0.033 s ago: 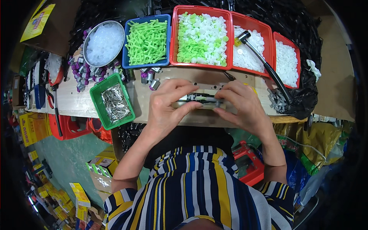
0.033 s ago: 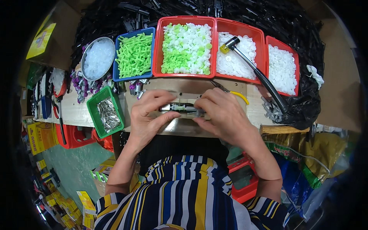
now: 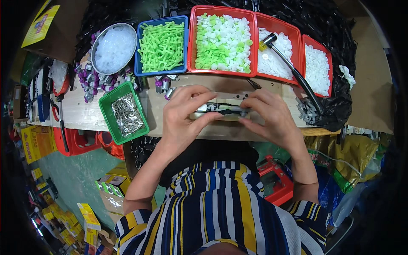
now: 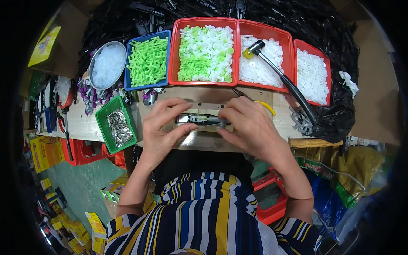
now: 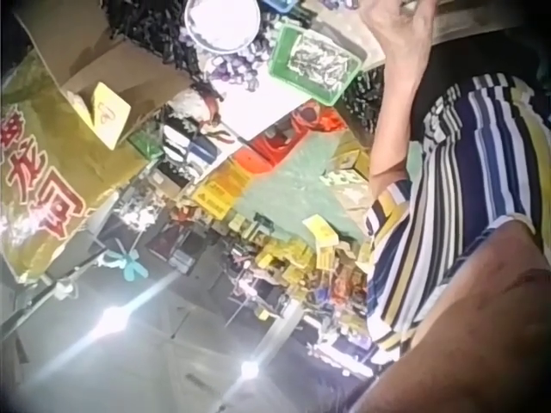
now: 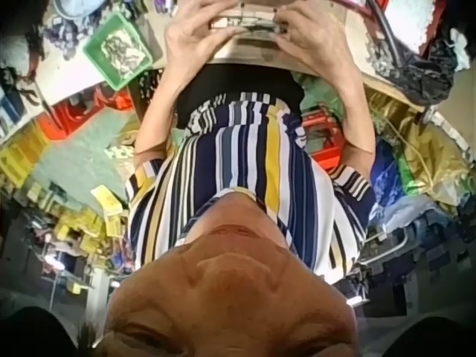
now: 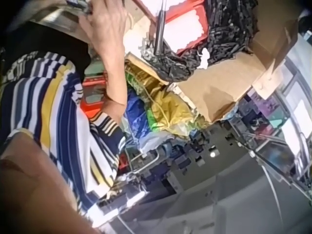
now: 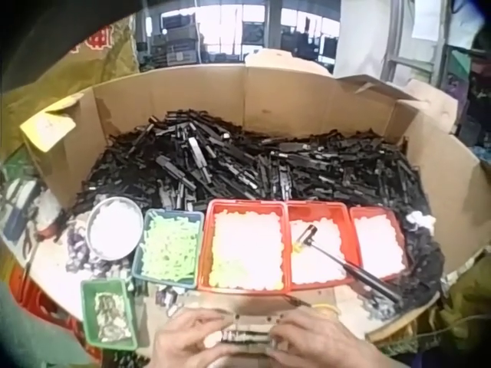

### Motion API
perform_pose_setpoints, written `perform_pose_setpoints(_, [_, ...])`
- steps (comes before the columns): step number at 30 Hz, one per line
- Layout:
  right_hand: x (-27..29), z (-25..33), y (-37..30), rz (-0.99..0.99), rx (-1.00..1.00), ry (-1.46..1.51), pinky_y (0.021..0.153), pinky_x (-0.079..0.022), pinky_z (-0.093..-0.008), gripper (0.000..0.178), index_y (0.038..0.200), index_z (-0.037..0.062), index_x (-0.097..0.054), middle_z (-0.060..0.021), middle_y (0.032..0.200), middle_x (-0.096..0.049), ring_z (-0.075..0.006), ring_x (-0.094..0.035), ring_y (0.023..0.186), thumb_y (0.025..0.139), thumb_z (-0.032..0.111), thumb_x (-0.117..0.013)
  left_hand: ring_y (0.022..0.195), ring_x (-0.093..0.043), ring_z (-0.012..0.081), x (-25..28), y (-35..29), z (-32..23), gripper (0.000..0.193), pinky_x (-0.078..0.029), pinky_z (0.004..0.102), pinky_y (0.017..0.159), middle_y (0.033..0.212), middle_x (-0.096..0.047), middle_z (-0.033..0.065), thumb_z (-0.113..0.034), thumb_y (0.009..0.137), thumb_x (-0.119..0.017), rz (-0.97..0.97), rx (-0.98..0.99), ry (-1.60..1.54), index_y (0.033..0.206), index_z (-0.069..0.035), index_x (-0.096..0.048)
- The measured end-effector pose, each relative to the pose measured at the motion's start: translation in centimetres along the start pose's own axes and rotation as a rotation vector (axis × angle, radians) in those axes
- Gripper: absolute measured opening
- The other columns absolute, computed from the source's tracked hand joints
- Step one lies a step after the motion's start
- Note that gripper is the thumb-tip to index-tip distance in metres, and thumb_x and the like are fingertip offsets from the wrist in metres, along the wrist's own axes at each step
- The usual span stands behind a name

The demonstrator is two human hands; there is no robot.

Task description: Assembling small plastic components onto a base plate using pliers and manual precision.

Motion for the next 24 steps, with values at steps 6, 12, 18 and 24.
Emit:
perform_pose_setpoints(6, [0.0,-1.2,-1.1,0.062,-0.090,-0.092,0.079,-0.048,-0.0398,0.030,0.098,0.0035,-0.064,-0.0098,0.095,-0.061,-0.0303,-0.061,0.092,0.072,0.009,-0.079,0.095,-0.059,0.0310,-1.5,-3.4,-1.7,0.042,-0.049,0.0384,0.077,0.103,-0.066,0.0093,-0.012,0.066,-0.085,-0.016,-0.379,0.400,0.106,-0.007,-0.072])
perform_pose_setpoints(12, [-0.8,-1.6,-1.1,0.077,-0.087,-0.056,0.081,-0.046,-0.0396,0.029,0.097,0.0041,-0.063,-0.0085,0.095,-0.060,-0.0287,-0.060,0.092,0.074,0.011,-0.078,0.098,-0.059,0.0265,-3.4,-4.6,-1.7,0.035,-0.045,0.0356,0.071,0.108,-0.064,0.0081,-0.021,0.071,-0.081,0.009,-0.502,0.503,0.102,-0.008,-0.072])
perform_pose_setpoints(18, [-1.5,-1.4,-0.9,0.072,-0.044,-0.059,0.078,-0.045,-0.0386,0.029,0.096,0.0052,-0.062,-0.0075,0.093,-0.058,-0.0270,-0.059,0.089,0.073,0.011,-0.078,0.098,-0.059,0.0273,-3.8,-4.8,-1.0,0.034,-0.047,0.0363,0.074,0.107,-0.064,0.0081,-0.019,0.071,-0.081,0.038,-0.450,0.481,0.102,-0.007,-0.072])
perform_pose_setpoints(24, [-1.8,-1.2,-0.7,0.076,-0.034,-0.077,0.078,-0.044,-0.0390,0.031,0.096,0.0057,-0.062,-0.0069,0.093,-0.057,-0.0264,-0.058,0.089,0.071,0.011,-0.079,0.100,-0.058,0.0283,-3.9,-4.8,-0.8,0.035,-0.048,0.0371,0.076,0.108,-0.064,0.0085,-0.018,0.071,-0.081,0.045,-0.426,0.480,0.103,-0.007,-0.072])
Point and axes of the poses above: each hand's wrist, its own y-axis towards the middle knuckle, its own x-axis out of the back of the hand, z = x × y, the point moved 9 cm from there along y, towards the middle knuckle
